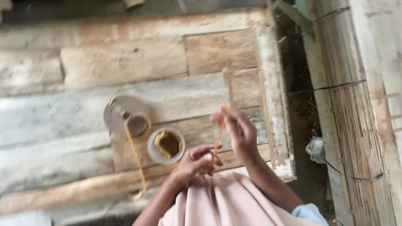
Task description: The person repeatedly applies a brown paste from a small container onto thin bamboo strips using their fingers, then places the strips onto a wooden workbench. The process is repeated multiple times with new strips taken from a roll.
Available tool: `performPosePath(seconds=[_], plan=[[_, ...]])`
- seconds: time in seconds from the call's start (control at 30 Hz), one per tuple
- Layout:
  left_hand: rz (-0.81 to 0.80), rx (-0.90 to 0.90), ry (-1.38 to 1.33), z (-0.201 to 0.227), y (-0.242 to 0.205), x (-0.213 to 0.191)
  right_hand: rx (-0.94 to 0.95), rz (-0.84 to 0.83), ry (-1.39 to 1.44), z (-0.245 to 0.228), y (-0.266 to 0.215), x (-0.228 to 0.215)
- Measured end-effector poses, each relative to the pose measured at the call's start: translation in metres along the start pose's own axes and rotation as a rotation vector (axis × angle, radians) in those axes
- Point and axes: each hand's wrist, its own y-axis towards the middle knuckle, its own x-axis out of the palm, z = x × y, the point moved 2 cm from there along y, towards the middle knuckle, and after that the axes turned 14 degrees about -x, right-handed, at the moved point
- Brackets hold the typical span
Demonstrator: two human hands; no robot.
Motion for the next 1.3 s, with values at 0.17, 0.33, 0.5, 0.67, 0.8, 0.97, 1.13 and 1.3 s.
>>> performPosePath(seconds=[0.17,0.33,0.5,0.67,0.8,0.97,1.13,1.3], plan=[[0.357,0.088,-0.091,-0.059,-0.043,-0.052,-0.003,0.029,0.088,0.067,-0.002,0.057],[0.566,0.072,-0.033,-0.099,-0.081,-0.104,-0.206,-0.02,-0.119,0.117,-0.002,0.085],[0.698,0.069,0.027,-0.109,-0.099,-0.129,-0.546,-0.065,-1.034,0.167,0.009,0.086],[0.773,0.112,0.033,-0.088,-0.094,-0.135,-0.26,-0.037,-1.182,0.156,0.023,0.077],[0.821,0.082,0.092,-0.083,-0.071,-0.155,-0.596,-0.126,-0.816,0.101,-0.031,0.107],[0.919,-0.061,0.299,-0.051,-0.077,-0.137,-0.8,-0.495,-0.616,0.083,-0.114,0.161],[0.97,-0.14,0.569,-0.028,-0.103,-0.106,-0.825,-0.543,-0.811,0.103,-0.127,0.169],[1.089,-0.152,0.725,-0.03,-0.104,-0.105,-0.801,-0.676,-0.774,0.076,-0.13,0.167]])
